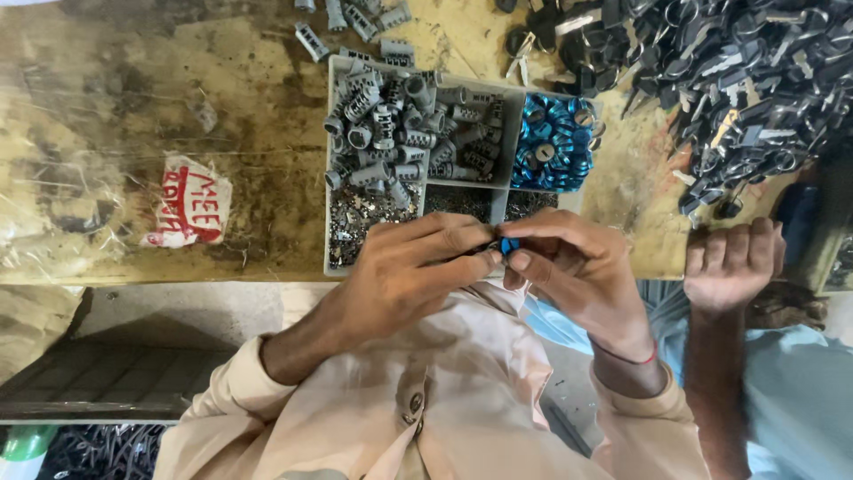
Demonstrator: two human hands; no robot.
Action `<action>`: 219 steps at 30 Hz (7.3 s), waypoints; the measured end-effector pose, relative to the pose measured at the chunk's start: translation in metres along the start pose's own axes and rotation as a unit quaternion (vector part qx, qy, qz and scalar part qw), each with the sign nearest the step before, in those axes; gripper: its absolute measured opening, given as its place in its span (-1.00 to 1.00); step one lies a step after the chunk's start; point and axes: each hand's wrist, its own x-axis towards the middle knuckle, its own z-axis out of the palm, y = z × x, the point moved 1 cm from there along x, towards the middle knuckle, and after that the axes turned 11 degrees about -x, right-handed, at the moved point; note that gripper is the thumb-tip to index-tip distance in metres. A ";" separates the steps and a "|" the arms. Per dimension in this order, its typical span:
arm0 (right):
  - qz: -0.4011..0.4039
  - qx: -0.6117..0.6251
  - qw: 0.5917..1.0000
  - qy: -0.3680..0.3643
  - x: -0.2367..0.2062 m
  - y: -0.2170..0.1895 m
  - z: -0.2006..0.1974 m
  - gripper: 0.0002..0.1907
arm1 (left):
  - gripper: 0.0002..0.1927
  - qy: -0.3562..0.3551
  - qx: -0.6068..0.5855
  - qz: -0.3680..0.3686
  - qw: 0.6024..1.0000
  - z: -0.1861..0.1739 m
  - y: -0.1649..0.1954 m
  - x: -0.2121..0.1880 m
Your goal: The person assembles small key components by hand at a workbench. They pick a grey plastic housing, insert a metal pin, and attach a blue plastic cap, repeating this sequence for multiple units. The assembled items are placed into a compartmentalized tray.
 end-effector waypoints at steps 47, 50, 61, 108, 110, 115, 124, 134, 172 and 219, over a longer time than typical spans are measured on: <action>-0.223 -0.502 0.775 0.314 0.075 0.084 -0.127 -0.93 | -0.62 0.103 -0.066 -0.037 0.992 0.011 -0.001 0.005; -0.228 -0.383 0.815 0.370 0.068 0.074 -0.130 -0.84 | -0.62 0.100 -0.068 -0.045 0.992 0.013 -0.002 0.003; -0.217 -0.391 0.887 0.110 -0.012 -0.008 -0.007 -0.68 | -0.61 0.089 -0.037 -0.015 0.995 0.017 0.004 0.014; -0.238 -0.439 0.865 -0.052 0.195 -0.108 0.007 -0.87 | -0.71 0.134 -0.128 -0.132 0.974 0.016 0.000 -0.006; -0.297 -0.435 0.850 -0.019 0.148 -0.113 -0.003 -0.96 | -0.64 0.208 -0.142 -0.136 0.958 0.013 0.004 -0.005; -0.368 -0.525 0.766 -0.047 0.055 -0.074 -0.004 -0.72 | -0.62 0.203 -0.319 -0.248 0.892 0.014 -0.003 0.001; -0.341 -0.413 0.845 -0.009 0.038 -0.065 -0.003 -0.62 | -0.63 0.100 -0.338 -0.210 0.912 0.010 0.001 -0.003; -0.422 -0.456 0.782 -0.060 0.034 -0.060 -0.023 -0.65 | -0.62 0.041 -0.193 -0.110 0.974 0.003 0.005 0.001; -0.348 -0.454 0.803 -0.167 0.039 -0.089 -0.008 -0.72 | -0.81 -0.014 -0.320 -0.170 0.932 -0.010 0.007 0.005; -0.042 0.173 0.984 -0.016 0.021 0.005 0.051 -0.51 | -0.63 0.009 0.155 -0.055 0.986 -0.011 0.041 0.008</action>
